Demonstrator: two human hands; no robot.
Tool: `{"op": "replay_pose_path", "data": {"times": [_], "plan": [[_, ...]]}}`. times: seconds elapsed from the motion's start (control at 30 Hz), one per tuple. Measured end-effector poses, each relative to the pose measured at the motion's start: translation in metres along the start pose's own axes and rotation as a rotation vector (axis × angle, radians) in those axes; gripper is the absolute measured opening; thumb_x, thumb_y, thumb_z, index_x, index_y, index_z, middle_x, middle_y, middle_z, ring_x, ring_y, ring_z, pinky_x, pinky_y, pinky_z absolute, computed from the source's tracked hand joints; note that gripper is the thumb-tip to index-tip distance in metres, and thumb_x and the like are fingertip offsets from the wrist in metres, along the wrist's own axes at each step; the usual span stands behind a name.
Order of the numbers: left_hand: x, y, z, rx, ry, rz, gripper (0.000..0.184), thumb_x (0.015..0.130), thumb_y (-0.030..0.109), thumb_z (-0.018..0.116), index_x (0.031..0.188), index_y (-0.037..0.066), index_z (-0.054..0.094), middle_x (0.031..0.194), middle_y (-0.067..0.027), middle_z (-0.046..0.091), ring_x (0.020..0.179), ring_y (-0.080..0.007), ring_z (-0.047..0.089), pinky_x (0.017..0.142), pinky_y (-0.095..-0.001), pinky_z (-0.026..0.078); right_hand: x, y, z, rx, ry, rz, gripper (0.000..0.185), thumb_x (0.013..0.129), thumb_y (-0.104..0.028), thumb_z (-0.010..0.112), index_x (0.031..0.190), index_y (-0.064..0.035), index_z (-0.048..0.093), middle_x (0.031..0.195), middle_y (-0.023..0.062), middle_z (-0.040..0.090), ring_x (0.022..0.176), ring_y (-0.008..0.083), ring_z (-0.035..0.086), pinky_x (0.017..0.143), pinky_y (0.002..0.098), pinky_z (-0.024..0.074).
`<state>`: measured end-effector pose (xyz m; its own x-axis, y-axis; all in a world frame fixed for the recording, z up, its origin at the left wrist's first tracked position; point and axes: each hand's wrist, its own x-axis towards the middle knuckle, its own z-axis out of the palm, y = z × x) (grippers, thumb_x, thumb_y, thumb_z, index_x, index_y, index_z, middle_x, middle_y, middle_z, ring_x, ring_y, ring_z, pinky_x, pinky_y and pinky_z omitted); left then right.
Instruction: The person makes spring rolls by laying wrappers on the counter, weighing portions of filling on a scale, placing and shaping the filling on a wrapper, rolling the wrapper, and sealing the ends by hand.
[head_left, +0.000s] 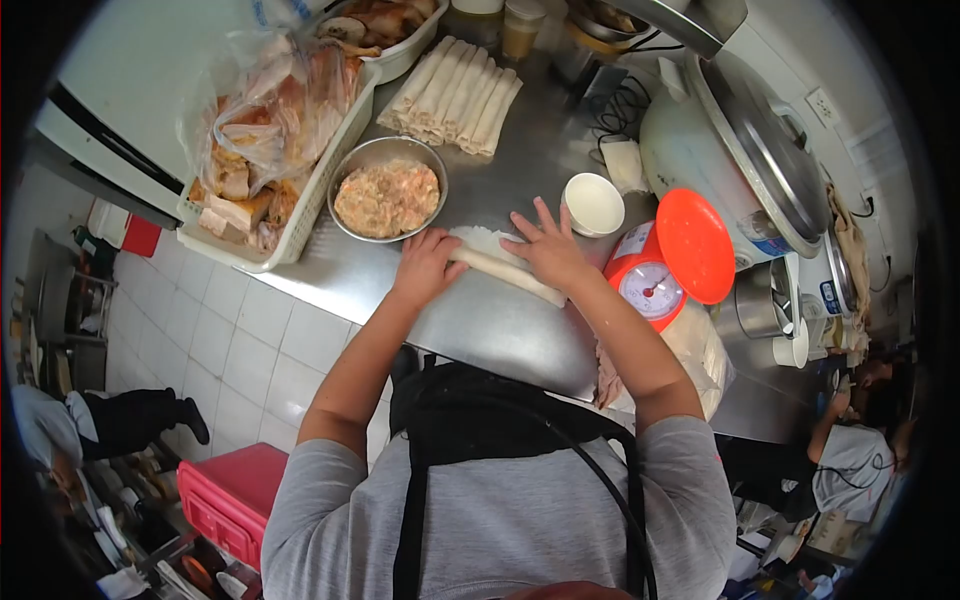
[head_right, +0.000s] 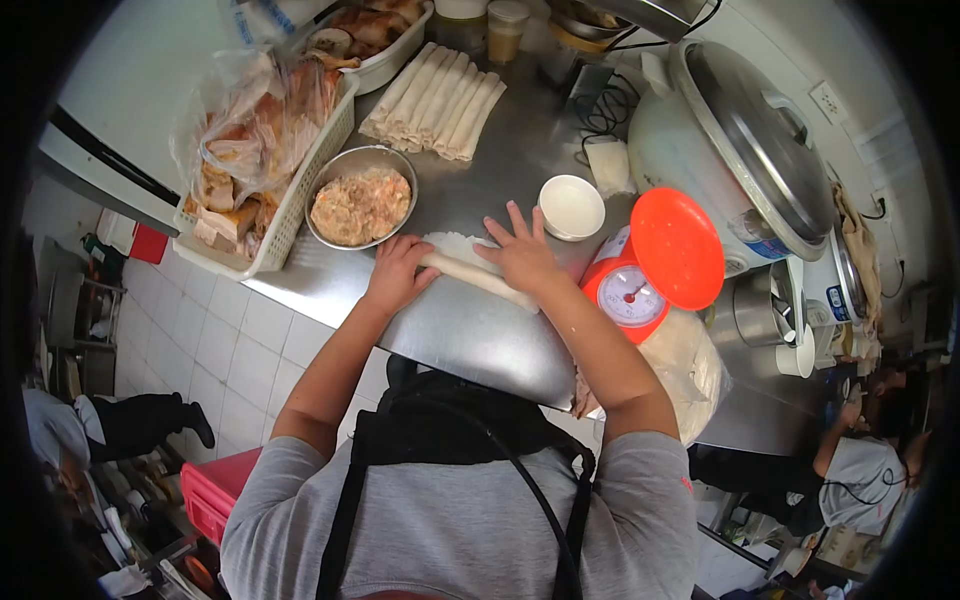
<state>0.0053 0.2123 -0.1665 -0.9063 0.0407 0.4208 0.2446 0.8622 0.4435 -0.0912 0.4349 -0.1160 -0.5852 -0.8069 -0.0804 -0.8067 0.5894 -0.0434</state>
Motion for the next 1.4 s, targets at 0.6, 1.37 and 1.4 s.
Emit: {"op": "replay_pose_path", "data": {"times": [0.6,1.37,1.4], "plan": [[0.001,-0.001,-0.001,-0.028,-0.002,-0.005,0.034,0.066,0.023,0.07,0.096,0.01,0.061,0.1,-0.0076,0.053,0.099,-0.0267,0.048,0.086,-0.0394,0.037,0.002,-0.005,0.004,-0.168,-0.129,-0.008,0.042,0.09,-0.023,0.033,0.128,-0.0392,0.042,0.146,0.009,0.018,0.135,0.0377,0.005,0.104,0.0596,-0.0006],[-0.012,0.008,-0.01,0.064,0.141,0.011,0.038,0.068,0.015,0.066,0.105,0.011,0.057,0.104,-0.0074,0.052,0.1,-0.0269,0.046,0.086,-0.04,0.036,0.015,0.032,-0.016,0.595,0.363,0.085,0.031,0.061,0.0,0.059,0.089,-0.0128,0.063,0.126,0.0147,0.042,0.124,0.0351,0.03,0.101,0.0478,0.0245],[-0.016,0.009,-0.01,0.076,0.144,-0.002,0.037,0.068,0.015,0.066,0.104,0.011,0.058,0.104,-0.0074,0.052,0.1,-0.0264,0.046,0.085,-0.0403,0.036,0.023,0.02,-0.008,0.542,0.253,0.021,0.033,0.064,0.0,0.057,0.092,-0.0156,0.064,0.128,0.0138,0.042,0.124,0.0347,0.031,0.101,0.0466,0.0255]]}}
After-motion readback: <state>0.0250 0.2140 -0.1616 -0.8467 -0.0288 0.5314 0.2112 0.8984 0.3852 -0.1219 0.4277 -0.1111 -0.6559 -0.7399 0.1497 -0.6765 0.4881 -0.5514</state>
